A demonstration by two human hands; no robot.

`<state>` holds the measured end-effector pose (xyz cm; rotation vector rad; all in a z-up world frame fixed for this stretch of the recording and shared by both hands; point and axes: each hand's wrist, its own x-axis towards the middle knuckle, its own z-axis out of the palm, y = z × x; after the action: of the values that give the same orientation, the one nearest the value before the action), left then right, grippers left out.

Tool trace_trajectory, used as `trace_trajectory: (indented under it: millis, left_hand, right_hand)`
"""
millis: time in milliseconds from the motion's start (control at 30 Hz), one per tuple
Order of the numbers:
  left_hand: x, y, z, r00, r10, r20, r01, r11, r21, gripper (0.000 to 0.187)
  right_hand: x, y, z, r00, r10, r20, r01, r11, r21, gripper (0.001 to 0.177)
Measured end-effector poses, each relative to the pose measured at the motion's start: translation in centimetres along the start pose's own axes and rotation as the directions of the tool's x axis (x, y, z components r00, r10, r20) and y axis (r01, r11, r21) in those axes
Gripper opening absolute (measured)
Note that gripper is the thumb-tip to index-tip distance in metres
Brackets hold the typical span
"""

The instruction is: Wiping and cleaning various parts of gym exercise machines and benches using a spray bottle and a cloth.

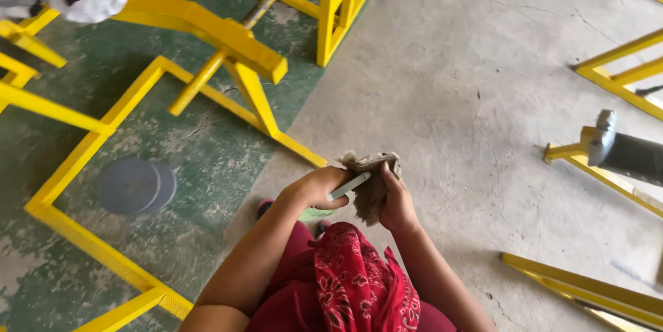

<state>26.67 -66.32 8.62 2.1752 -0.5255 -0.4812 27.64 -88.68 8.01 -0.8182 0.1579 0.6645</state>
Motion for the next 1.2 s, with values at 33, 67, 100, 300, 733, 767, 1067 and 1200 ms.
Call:
trace_trajectory:
  millis: [33, 67, 100, 300, 733, 767, 1067, 1200]
  left_hand:
    - [1.6, 0.4, 0.3, 0.999, -0.007, 0.044, 0.006, 1.000, 0.014, 0.043]
    - [2.9, 0.8, 0.6, 0.998, -0.004, 0.060, 0.004, 1.000, 0.012, 0.043]
    - [4.1, 1.0, 0.9, 0.995, 0.032, 0.093, -0.035, 0.999, 0.028, 0.044]
    - [11.2, 2.3, 0.5, 0.967, 0.121, 0.224, -0.127, 0.992, 0.011, 0.049]
    - [33.8, -1.9, -6.2, 0.903, 0.174, 0.394, -0.221, 0.972, 0.077, 0.039]
    - [35.4, -2.2, -7.9, 0.899, 0.183, 0.398, -0.235, 0.968, 0.085, 0.039]
    - [46.7, -4.2, -16.4, 0.898, 0.212, 0.385, -0.262, 0.962, 0.080, 0.037]
    - [49.7, -4.3, -18.4, 0.902, 0.141, 0.408, -0.201, 0.974, 0.106, 0.036]
  right_hand:
    - [-0.7, -1.0, -0.6, 0.999, -0.035, -0.024, 0.035, 0.999, 0.006, 0.044]
    - [-1.1, -1.7, -1.1, 0.999, -0.038, -0.036, 0.039, 0.999, 0.015, 0.044]
    - [-1.4, -2.4, -1.6, 0.997, -0.037, -0.075, 0.042, 0.997, 0.071, 0.050]
    - [-0.9, -5.1, -5.5, 0.981, -0.150, -0.125, 0.175, 0.958, 0.226, 0.061]
    - [11.8, -20.0, -7.1, 0.912, -0.214, -0.351, 0.312, 0.915, 0.254, 0.055]
    - [14.0, -20.9, -8.1, 0.908, -0.229, -0.352, 0.328, 0.910, 0.254, 0.055]
    - [25.5, -26.9, -13.5, 0.951, -0.179, -0.253, 0.261, 0.902, 0.343, 0.046]
    - [28.1, -30.3, -12.5, 0.917, -0.101, -0.387, 0.233, 0.921, 0.312, 0.046]
